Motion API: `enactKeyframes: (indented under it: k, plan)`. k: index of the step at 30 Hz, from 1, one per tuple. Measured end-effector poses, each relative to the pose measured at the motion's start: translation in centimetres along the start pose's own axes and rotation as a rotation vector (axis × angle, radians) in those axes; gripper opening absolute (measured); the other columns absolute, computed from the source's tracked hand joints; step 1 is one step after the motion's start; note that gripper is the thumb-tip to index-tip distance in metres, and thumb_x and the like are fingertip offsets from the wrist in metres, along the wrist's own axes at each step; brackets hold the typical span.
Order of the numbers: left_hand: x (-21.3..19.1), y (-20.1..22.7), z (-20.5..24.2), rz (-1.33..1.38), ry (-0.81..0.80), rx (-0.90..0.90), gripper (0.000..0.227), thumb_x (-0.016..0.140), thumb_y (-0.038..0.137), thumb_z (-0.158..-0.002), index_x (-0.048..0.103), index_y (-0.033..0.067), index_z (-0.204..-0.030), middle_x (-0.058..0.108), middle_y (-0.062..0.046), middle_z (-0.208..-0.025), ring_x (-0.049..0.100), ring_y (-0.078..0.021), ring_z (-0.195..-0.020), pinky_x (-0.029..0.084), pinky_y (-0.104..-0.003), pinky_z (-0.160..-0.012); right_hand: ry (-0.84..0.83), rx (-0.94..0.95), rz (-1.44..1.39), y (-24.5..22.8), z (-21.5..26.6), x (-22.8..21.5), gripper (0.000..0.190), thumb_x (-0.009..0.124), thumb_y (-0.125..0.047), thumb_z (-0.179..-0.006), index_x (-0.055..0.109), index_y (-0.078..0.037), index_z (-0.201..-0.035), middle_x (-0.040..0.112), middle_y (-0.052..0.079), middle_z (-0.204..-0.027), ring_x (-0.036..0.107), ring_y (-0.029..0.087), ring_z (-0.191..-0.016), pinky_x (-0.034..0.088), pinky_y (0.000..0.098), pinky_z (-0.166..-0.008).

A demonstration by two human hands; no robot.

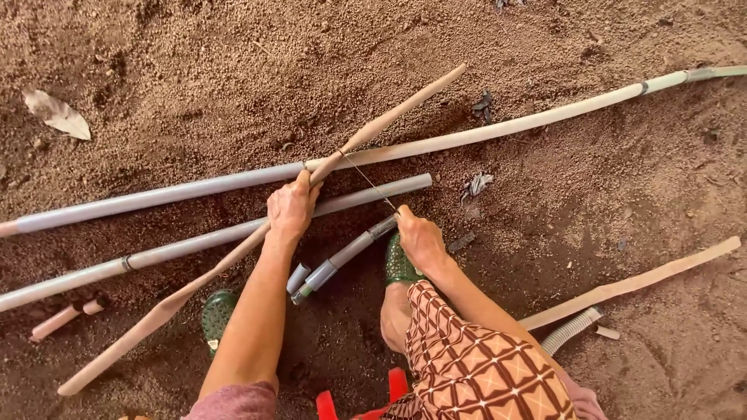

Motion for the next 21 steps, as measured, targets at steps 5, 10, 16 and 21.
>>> enactKeyframes:
  k: [5, 10, 16, 21]
  plan:
    - [2.6, -1.6, -1.4, -0.041, 0.032, -0.009, 0.031, 0.057, 0.048, -0.109, 0.055, 0.0175, -0.101, 0.077, -0.015, -0.083, 0.080, -0.0405, -0.088, 0.060, -0.055, -0.083, 0.043, -0.046, -0.028, -2.7, -6.1, -1.0, 0.018, 0.043, -0.013, -0.115, 0.060, -0.007, -0.113, 0.064, 0.008, -0.057, 0.065, 0.021, -0.047, 0.054, 0.0360, -0.045]
    - [3.2, -2.2, -1.6, -0.073, 0.031, -0.006, 0.032, 0.058, 0.050, -0.108, 0.055, 0.0188, -0.101, 0.077, -0.014, -0.083, 0.080, -0.0388, -0.086, 0.060, -0.054, -0.082, 0.084, -0.074, -0.109, -3.3, -5.6, -1.4, 0.020, 0.041, -0.017, -0.116, 0.058, -0.009, -0.112, 0.064, 0.008, -0.058, 0.065, 0.023, -0.047, 0.055, 0.0378, -0.046]
    - [-0.5, 0.4, 0.6, -0.019, 0.012, 0.008, 0.028, 0.056, 0.039, -0.111, 0.058, 0.0124, -0.102, 0.079, -0.018, -0.087, 0.080, -0.0421, -0.089, 0.060, -0.055, -0.085, -0.008, 0.031, -0.036, -0.4, -0.1, -0.4, 0.022, 0.041, -0.024, -0.118, 0.057, -0.010, -0.111, 0.065, 0.013, -0.058, 0.070, 0.028, -0.051, 0.057, 0.0417, -0.050]
    - [2.1, -0.9, -0.6, -0.098, 0.059, -0.005, 0.029, 0.056, 0.048, -0.110, 0.056, 0.0201, -0.101, 0.077, -0.010, -0.082, 0.081, -0.0338, -0.084, 0.061, -0.050, -0.080, 0.037, -0.017, -0.016, -2.3, -5.9, -0.2, 0.023, 0.039, -0.026, -0.119, 0.057, -0.013, -0.112, 0.065, 0.008, -0.061, 0.068, 0.023, -0.053, 0.058, 0.0371, -0.050]
Point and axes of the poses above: each hand's wrist, its own z-axis away from the middle knuckle, its own x-axis out of the palm, y = z × x, the point moved 3 cm from there along -z, towards the middle knuckle
